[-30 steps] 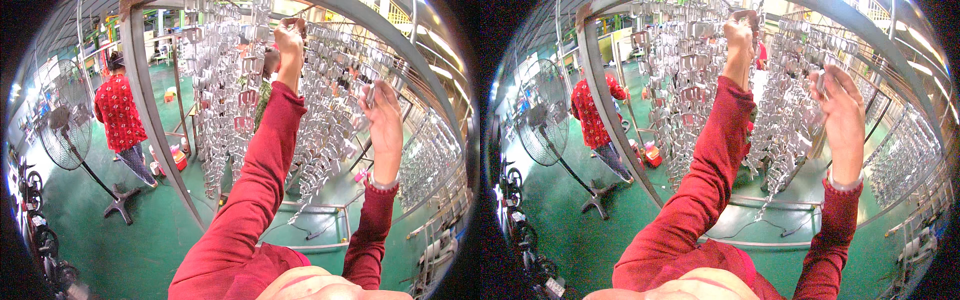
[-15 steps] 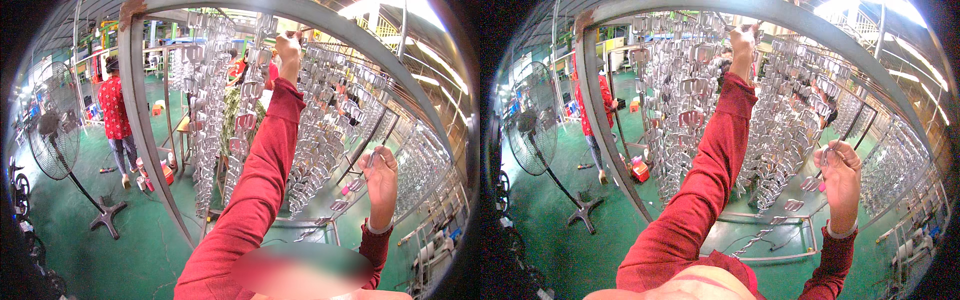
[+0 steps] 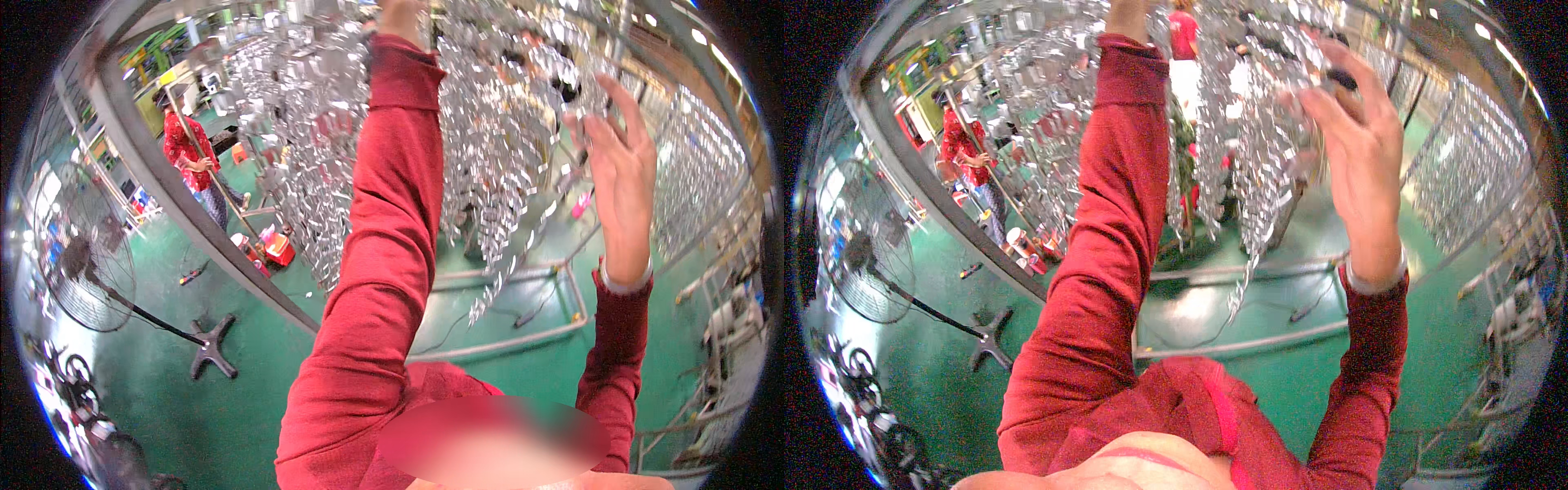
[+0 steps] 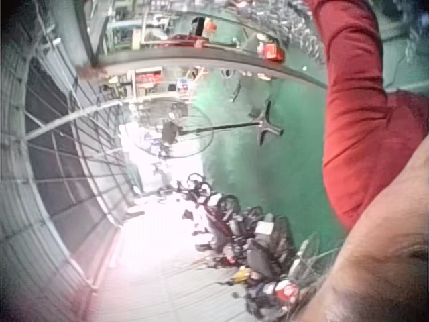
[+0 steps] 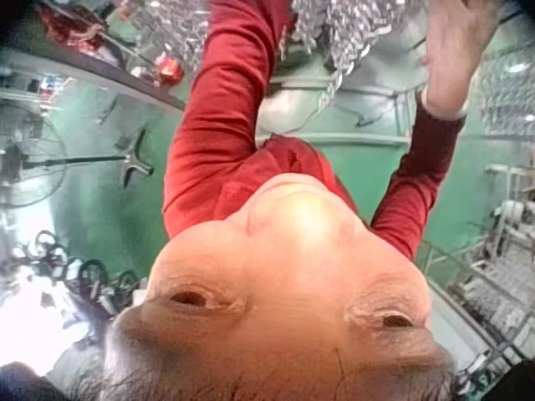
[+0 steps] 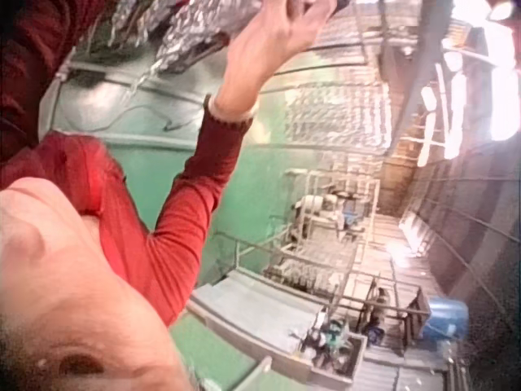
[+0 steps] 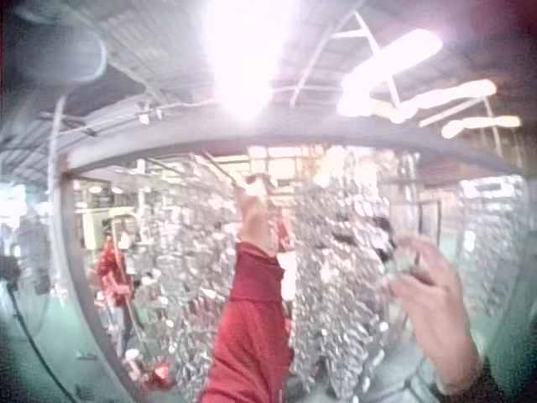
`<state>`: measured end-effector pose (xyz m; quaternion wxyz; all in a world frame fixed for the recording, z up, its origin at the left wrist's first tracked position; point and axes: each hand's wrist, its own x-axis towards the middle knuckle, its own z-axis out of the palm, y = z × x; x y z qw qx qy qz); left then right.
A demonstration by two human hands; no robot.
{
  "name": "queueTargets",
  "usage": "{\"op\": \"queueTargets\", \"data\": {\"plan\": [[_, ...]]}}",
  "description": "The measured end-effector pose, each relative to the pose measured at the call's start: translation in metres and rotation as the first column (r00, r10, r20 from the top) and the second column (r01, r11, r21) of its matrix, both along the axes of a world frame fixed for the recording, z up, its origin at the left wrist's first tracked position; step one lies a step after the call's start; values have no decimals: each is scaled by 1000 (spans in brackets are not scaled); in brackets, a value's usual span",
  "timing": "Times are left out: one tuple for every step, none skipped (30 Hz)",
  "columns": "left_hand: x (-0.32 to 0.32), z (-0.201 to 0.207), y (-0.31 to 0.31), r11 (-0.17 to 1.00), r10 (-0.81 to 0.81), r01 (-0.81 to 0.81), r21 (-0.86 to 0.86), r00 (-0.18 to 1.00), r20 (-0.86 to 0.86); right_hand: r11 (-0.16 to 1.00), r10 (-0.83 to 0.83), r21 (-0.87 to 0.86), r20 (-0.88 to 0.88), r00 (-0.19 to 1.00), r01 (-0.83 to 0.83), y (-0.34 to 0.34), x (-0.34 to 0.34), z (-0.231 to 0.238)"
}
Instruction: The person hangs small metal pieces onto a large multi-tiered metal rack in a factory setting.
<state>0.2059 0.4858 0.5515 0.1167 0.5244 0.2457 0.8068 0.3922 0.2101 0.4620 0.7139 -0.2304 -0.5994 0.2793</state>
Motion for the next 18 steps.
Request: {"op": "queueTargets", "data": {"plan": [[3, -6, -17, 999, 46, -44, 28, 998, -50, 1000, -25, 5, -6, 1000, 25, 0, 3, -2], [4, -15, -37, 994, 93, -86, 63, 991, -100, 999, -42, 13, -14, 999, 42, 1, 6, -5], [7, -23, -62, 990, 112, -98, 104, 984, -139, 998, -63, 26, -19, 998, 63, 1, 9, -9], [7, -41, -86, 987, 105, -80, 142, 979, -177, 995, -88, 48, -26, 996, 89, 6, 6, -19], [23, -64, -104, 988, 49, -15, 155, 975, -217, 988, -136, 72, -32, 990, 138, 11, 14, -30], [25, -78, -136, 985, 24, 22, 171, 964, -264, 983, -140, 114, -42, 989, 144, 11, 10, -33], [23, -97, -169, 989, -26, 71, 131, 947, -319, 977, -193, 93, -16, 981, 194, 8, -3, -39], [20, -114, -206, 992, -114, 126, 14, 937, -330, 979, -185, 90, -16, 983, 185, 5, -16, -46], [34, -137, -234, 969, -243, 216, -117, 916, -319, 973, -217, 76, -9, 976, 217, 7, -18, -58], [44, -156, -243, 966, -254, 216, -142, 891, -375, 983, -180, 42, -19, 984, 180, 4, -19, -67], [51, -173, -250, 968, -242, 188, -165, 866, -437, 974, -212, 72, -15, 977, 213, 8, -18, -81], [58, -188, -251, 953, -286, 216, -213, 876, -389, 979, -201, 29, -23, 979, 202, 9, -14, -96], [58, -200, -253, 940, -309, 230, -253, 887, -343, 985, -173, -9, -35, 984, 173, 7, -16, -107], [60, -215, -247, 912, -376, 288, -292, 871, -316, 977, -214, -17, -15, 977, 214, 8, -12, -119], [57, -222, -247, 884, -428, 330, -330, 856, -290, 971, -239, -25, 1, 971, 239, 9, -12, -130], [56, -223, -252, 817, -492, 364, -447, 844, -213, 954, -297, -14, 61, 953, 298, 14, -8, -144], [54, -229, -255, 785, -517, 402, -472, 844, -140, 969, -235, -60, 47, 971, 238, 11, -12, -151], [51, -235, -253, 780, -515, 399, -483, 847, -131, 964, -252, -65, 81, 964, 258, 10, -13, -154]]}}
